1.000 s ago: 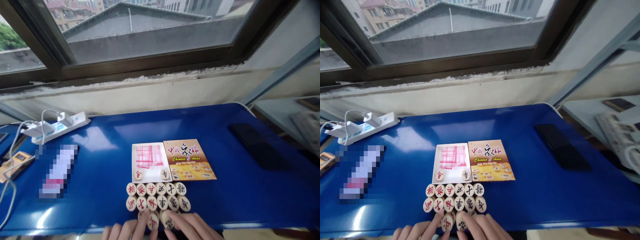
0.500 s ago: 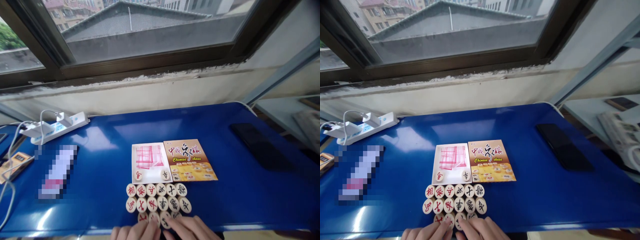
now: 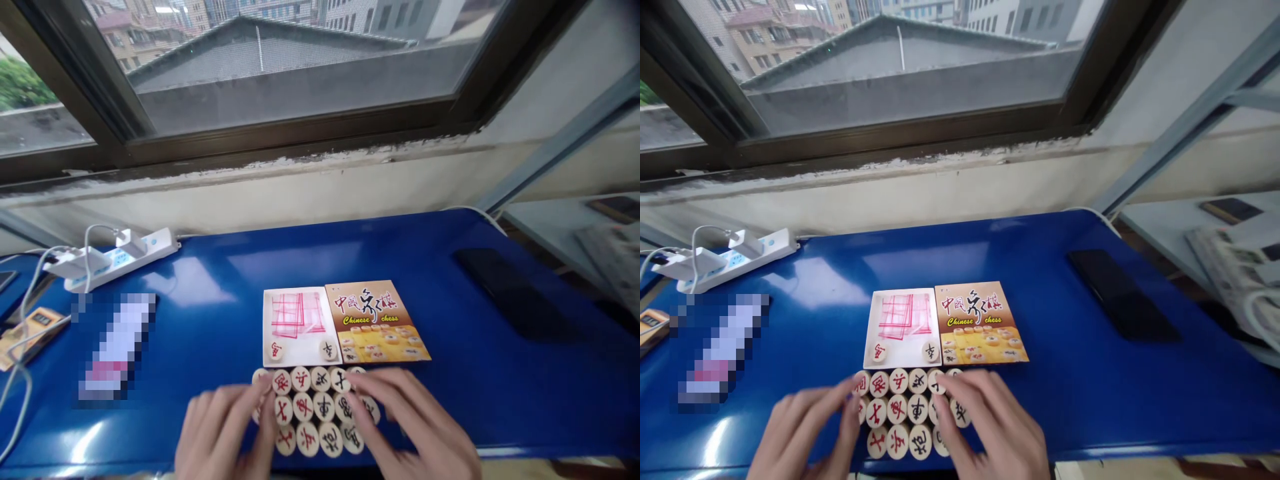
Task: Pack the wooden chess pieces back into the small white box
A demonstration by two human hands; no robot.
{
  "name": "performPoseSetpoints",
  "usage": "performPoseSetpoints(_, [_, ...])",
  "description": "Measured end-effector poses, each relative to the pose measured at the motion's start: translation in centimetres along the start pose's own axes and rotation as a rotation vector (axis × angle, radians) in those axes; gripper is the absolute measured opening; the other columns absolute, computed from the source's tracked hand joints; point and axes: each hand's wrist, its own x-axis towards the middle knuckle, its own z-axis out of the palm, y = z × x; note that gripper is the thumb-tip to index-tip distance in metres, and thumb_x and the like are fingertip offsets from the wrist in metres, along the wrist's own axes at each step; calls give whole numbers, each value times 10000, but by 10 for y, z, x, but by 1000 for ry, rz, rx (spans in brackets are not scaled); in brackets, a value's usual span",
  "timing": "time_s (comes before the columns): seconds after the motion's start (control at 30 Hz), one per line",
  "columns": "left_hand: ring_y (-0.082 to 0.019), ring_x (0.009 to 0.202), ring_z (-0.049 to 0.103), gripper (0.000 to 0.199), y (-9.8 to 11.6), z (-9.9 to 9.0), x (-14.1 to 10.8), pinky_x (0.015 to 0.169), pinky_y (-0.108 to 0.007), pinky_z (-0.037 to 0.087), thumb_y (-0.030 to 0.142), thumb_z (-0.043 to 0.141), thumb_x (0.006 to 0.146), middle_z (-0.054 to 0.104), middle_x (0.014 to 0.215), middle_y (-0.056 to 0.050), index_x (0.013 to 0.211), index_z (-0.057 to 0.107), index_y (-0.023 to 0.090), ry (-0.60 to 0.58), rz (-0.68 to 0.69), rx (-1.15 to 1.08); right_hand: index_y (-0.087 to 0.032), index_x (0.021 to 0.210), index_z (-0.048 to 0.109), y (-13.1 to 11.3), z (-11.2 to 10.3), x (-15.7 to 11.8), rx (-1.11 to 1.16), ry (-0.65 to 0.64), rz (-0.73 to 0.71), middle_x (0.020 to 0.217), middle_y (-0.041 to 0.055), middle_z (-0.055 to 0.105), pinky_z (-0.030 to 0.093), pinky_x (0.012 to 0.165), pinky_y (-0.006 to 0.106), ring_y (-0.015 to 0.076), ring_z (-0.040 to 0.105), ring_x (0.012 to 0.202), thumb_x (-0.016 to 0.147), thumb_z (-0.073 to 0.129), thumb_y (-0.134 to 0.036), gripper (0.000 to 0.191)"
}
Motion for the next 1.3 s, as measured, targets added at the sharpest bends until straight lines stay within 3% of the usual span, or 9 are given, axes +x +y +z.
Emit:
performPoseSetpoints(0.17, [-155,679,575,270,-30,18,43,661,-311,412,329,554,1008,620,757,36,1266,614,279,-245,-143,60,-218,1112,672,25,3,32,-187,19,-15,1061,40,724,537,845,369,189,675,985,1000,558,-250,163])
performPoseSetpoints(0.33, [-173,684,567,403,-47,38,51,676,-328,426,381,507,993,624,776,33,1386,525,290,-486,-299,-60,-255,1364,577,42,8,33,-221,-139,-25,1396,16,634,484,1059,490,230,545,1339,1052,436,-280,343])
performPoseSetpoints(0.67, [-182,724,562,423,-47,40,49,695,-335,426,395,455,989,607,805,26,1406,476,323,-530,-387,-168,-327,1444,498,41,12,22,-137,-252,53,1523,-23,522,484,1107,511,216,432,1449,1069,407,-299,388])
performPoseSetpoints(0.8, [-173,699,548,377,-46,35,52,665,-319,406,407,471,989,605,796,36,1356,512,330,-463,-388,-169,-292,1366,554,39,10,30,-128,-186,19,1400,21,609,459,1085,495,229,492,1365,1049,456,-289,331])
performPoseSetpoints(0.9, [-170,681,544,264,-43,27,58,685,-329,368,392,517,979,584,729,49,1217,596,307,-416,-291,-135,-261,1103,663,35,8,40,-108,-159,-2,1103,33,685,477,964,447,234,590,1143,1017,527,-296,165])
performPoseSetpoints(1.0, [-171,672,557,119,-36,19,65,705,-347,297,362,611,935,564,653,62,1007,660,281,-485,-157,-61,-252,933,676,33,7,51,-108,-264,-31,882,4,657,448,851,413,214,615,922,973,599,-264,88])
performPoseSetpoints(1.1, [-179,684,572,84,-31,16,71,731,-365,249,323,709,862,594,649,61,850,663,253,-600,-83,17,-249,858,678,33,9,60,-122,-421,-21,765,-21,623,413,790,386,210,617,848,895,703,-225,50])
performPoseSetpoints(1.2, [-186,707,584,94,-30,18,72,753,-375,236,272,737,836,629,674,57,811,654,238,-678,-74,46,-242,807,681,33,13,66,-132,-496,13,714,-29,612,394,783,382,213,626,832,859,743,-220,83])
performPoseSetpoints(1.3, [-182,709,590,64,-31,23,71,753,-370,234,254,728,865,621,662,63,854,666,245,-683,-97,44,-245,851,702,32,17,69,-133,-501,35,757,-25,657,385,800,386,214,644,856,877,725,-224,41])
